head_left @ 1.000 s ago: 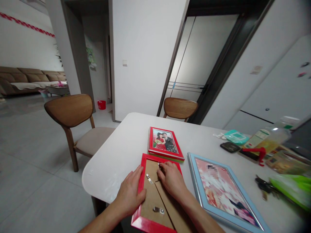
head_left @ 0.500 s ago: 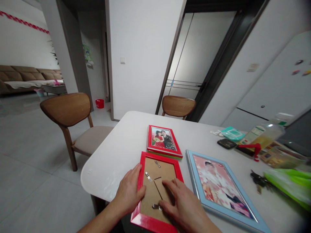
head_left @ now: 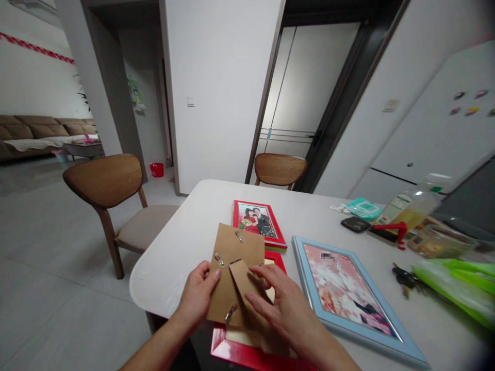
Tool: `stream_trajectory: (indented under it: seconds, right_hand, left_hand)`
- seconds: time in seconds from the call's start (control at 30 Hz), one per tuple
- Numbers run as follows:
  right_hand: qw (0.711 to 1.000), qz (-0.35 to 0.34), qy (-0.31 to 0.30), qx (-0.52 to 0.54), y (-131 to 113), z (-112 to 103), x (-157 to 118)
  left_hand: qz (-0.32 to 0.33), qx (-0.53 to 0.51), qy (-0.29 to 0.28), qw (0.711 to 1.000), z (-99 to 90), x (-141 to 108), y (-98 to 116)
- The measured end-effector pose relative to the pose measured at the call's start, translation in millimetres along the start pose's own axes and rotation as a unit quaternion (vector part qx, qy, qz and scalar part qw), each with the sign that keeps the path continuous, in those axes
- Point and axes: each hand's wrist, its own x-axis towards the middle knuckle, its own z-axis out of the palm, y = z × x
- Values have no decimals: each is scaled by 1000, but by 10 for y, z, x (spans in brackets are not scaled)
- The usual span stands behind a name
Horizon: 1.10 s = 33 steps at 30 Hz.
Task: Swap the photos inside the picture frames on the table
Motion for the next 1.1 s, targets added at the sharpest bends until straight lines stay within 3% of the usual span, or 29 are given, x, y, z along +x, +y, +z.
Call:
stream_trajectory:
  seconds: [0.13, 0.27, 0.37, 0.43, 0.5, 0.57, 0.67, 0.73, 0.8, 0.9, 1.0, 1.1]
  right_hand:
    - [994, 74, 29, -80, 314, 32, -85]
    - [981, 136, -1, -139, 567, 104, -164]
    - [981, 159, 11, -108, 614, 118, -146]
    - [983, 182, 31, -25, 596, 85, -118]
    - [962, 235, 43, 129, 538, 28, -101]
    - [902, 295, 51, 311, 436, -36, -105]
    - [801, 323, 63, 500, 234, -113, -134]
    - [776, 312, 65, 545, 120, -139, -148]
    - [784, 297, 65, 541, 75, -147, -149]
    - [848, 271, 58, 451, 180, -141, -125]
    - [937, 251, 53, 238, 431, -111, -97]
    - [976, 214, 40, 5, 652, -39, -90]
  left_hand:
    - [-57, -19, 8, 998, -356, -49, -34]
    - [-90, 24, 31, 995, -777, -76, -117]
    - [-87, 83, 74, 990, -974, -41, -164]
    - [-56, 149, 116, 980, -1000, -24, -174]
    - [24, 252, 146, 956, -905, -49, -161]
    - [122, 344, 139, 920, -671, -127, -123]
    - [209, 367, 46, 905, -129, -293, -31]
    - [292, 344, -58, 890, 241, -372, 48]
    - [347, 325, -96, 874, 506, -397, 143]
    - [374, 288, -81, 878, 592, -365, 312]
    - [309, 253, 27, 916, 354, -315, 434]
    - [171, 225, 145, 948, 4, -292, 396]
